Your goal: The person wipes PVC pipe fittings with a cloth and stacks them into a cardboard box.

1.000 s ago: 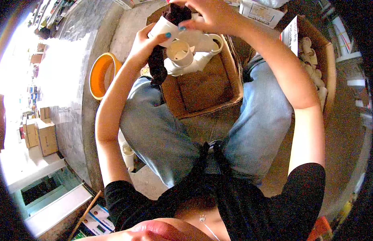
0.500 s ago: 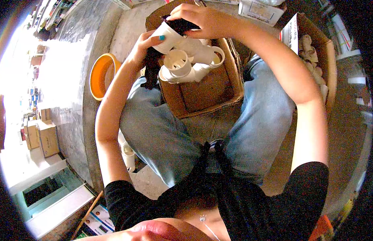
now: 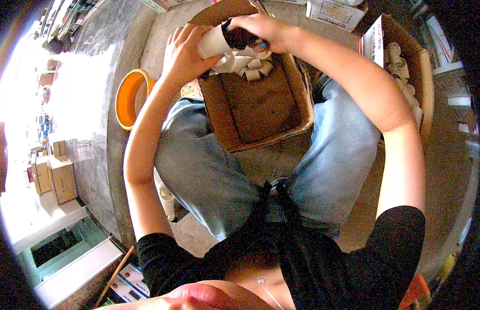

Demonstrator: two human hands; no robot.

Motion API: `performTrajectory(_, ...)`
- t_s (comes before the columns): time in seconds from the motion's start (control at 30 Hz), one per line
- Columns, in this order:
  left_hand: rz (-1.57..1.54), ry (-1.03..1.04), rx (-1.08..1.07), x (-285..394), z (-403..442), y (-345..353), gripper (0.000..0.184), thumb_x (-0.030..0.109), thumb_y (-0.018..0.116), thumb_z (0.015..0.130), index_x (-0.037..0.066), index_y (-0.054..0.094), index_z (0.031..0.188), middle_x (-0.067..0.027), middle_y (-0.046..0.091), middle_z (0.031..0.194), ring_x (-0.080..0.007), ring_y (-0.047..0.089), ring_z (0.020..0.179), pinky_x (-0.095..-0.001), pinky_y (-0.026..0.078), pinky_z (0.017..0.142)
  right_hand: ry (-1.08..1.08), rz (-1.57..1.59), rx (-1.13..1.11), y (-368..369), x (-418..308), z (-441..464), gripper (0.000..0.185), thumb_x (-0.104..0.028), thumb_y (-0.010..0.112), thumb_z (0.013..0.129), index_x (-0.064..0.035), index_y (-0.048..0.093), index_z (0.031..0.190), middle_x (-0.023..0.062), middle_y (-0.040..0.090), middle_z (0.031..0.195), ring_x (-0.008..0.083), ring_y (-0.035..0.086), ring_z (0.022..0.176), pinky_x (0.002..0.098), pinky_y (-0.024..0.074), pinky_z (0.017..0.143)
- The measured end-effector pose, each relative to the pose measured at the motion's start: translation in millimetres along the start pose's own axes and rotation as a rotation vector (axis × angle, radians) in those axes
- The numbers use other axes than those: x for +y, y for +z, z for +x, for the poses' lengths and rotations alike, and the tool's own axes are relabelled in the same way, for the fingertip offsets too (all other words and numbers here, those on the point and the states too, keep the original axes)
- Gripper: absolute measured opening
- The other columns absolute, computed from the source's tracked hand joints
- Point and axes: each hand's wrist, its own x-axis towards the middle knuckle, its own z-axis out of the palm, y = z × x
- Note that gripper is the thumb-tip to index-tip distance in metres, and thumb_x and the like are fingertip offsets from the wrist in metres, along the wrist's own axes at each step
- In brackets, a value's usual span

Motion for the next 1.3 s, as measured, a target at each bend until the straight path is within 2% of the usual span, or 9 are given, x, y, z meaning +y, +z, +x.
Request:
performTrajectory(0.13,-0.108,-0.174,0.028,-13.0,-6.4,9.1,0.053,0.017,0.073,0.055,0.008,0.052,0.102,-0.0112,0.051,0.098,-0.0308,0.050,0.094,-0.0383,0.043,0.082,-0.251,0.172,0.010,-12.1,-7.5,-3.1,0.022,-0.034,0.057,0.080,-0.0121,0.057,0.079,-0.0031,0.053,0.061,0.0025,0.040,0.040,0.0170,0.0280,0.033)
performTrajectory(0.2,-0.188,-0.302,0.054,-9.6,-5.5,5.6,0.051,0.013,0.072,0.055,0.007,0.052,0.102,-0.0137,0.050,0.099,-0.0322,0.050,0.094,-0.0385,0.043,0.082,-0.296,0.557,-0.041,-43.9,-5.9,3.2,0.033,-0.014,0.063,0.077,-0.0053,0.049,0.106,0.0089,0.054,0.105,0.0210,0.055,0.092,0.0282,0.0458,0.077)
performTrajectory(0.33,-0.337,-0.421,0.102,-19.1,-12.2,11.7,0.057,0.007,0.073,0.053,0.007,0.050,0.105,-0.0121,0.052,0.101,-0.0282,0.053,0.095,-0.0373,0.044,0.082,-0.953,0.187,-0.129,-40.1,-23.0,-22.6,0.017,-0.016,0.056,0.081,-0.0043,0.056,0.093,0.0065,0.059,0.089,0.0162,0.056,0.088,0.0257,0.0465,0.076)
performTrajectory(0.6,-0.879,-0.435,0.160,-31.6,-20.0,4.7,0.063,-0.006,0.072,0.057,0.006,0.046,0.113,-0.0067,0.054,0.108,-0.0166,0.052,0.103,-0.0303,0.041,0.090,-0.789,0.861,-0.048,-51.3,-51.5,-34.0,0.041,-0.034,0.036,0.090,0.0000,0.057,0.097,0.0134,0.060,0.099,0.0266,0.057,0.094,0.0378,0.0446,0.088)
performTrajectory(0.77,-1.019,-0.383,0.216,-20.9,-15.4,-2.0,0.065,-0.011,0.071,0.057,0.006,0.044,0.114,-0.0071,0.049,0.115,-0.0169,0.049,0.107,-0.0309,0.039,0.094,-0.657,0.387,0.447,-61.0,-45.2,-42.7,0.036,-0.037,0.037,0.090,-0.0071,0.054,0.078,0.0046,0.055,0.063,0.0165,0.054,0.055,0.0268,0.0443,0.052)
performTrajectory(0.87,-1.045,-0.273,0.250,-17.9,-10.9,-2.2,0.065,-0.012,0.070,0.055,0.005,0.045,0.113,-0.0080,0.044,0.119,-0.0179,0.047,0.109,-0.0316,0.039,0.094,-0.576,0.662,-0.253,-77.9,-33.0,-34.9,0.035,-0.038,0.042,0.088,-0.0075,0.054,0.074,0.0045,0.054,0.060,0.0163,0.054,0.054,0.0253,0.0448,0.052)
performTrajectory(0.9,-1.047,-0.227,0.263,-17.2,-9.5,-1.9,0.065,-0.012,0.070,0.055,0.005,0.045,0.112,-0.0083,0.043,0.120,-0.0184,0.046,0.110,-0.0318,0.039,0.094,-0.371,0.950,0.168,-56.6,-50.5,-40.7,0.033,-0.037,0.047,0.084,-0.0072,0.055,0.072,0.0043,0.054,0.057,0.0165,0.054,0.052,0.0253,0.0451,0.051)
performTrajectory(1.13,-0.829,-0.127,0.285,-8.0,-2.5,-13.1,0.061,-0.006,0.072,0.052,0.004,0.050,0.109,-0.0095,0.046,0.111,-0.0211,0.047,0.106,-0.0322,0.041,0.090,-0.418,0.312,0.332,-51.2,-46.9,-26.0,0.029,-0.015,0.055,0.076,-0.0055,0.048,0.103,0.0060,0.057,0.077,0.0156,0.053,0.052,0.0281,0.0462,0.050)
performTrajectory(1.3,-0.841,-0.256,0.223,-10.5,-7.6,-17.6,0.060,0.007,0.075,0.051,0.002,0.053,0.107,-0.0088,0.051,0.101,-0.0211,0.051,0.098,-0.0320,0.043,0.084,-0.607,-0.228,0.204,-36.6,-42.8,-26.5,0.043,-0.003,0.057,0.074,-0.0024,0.046,0.115,0.0068,0.054,0.105,0.0167,0.051,0.098,0.0284,0.0391,0.087)
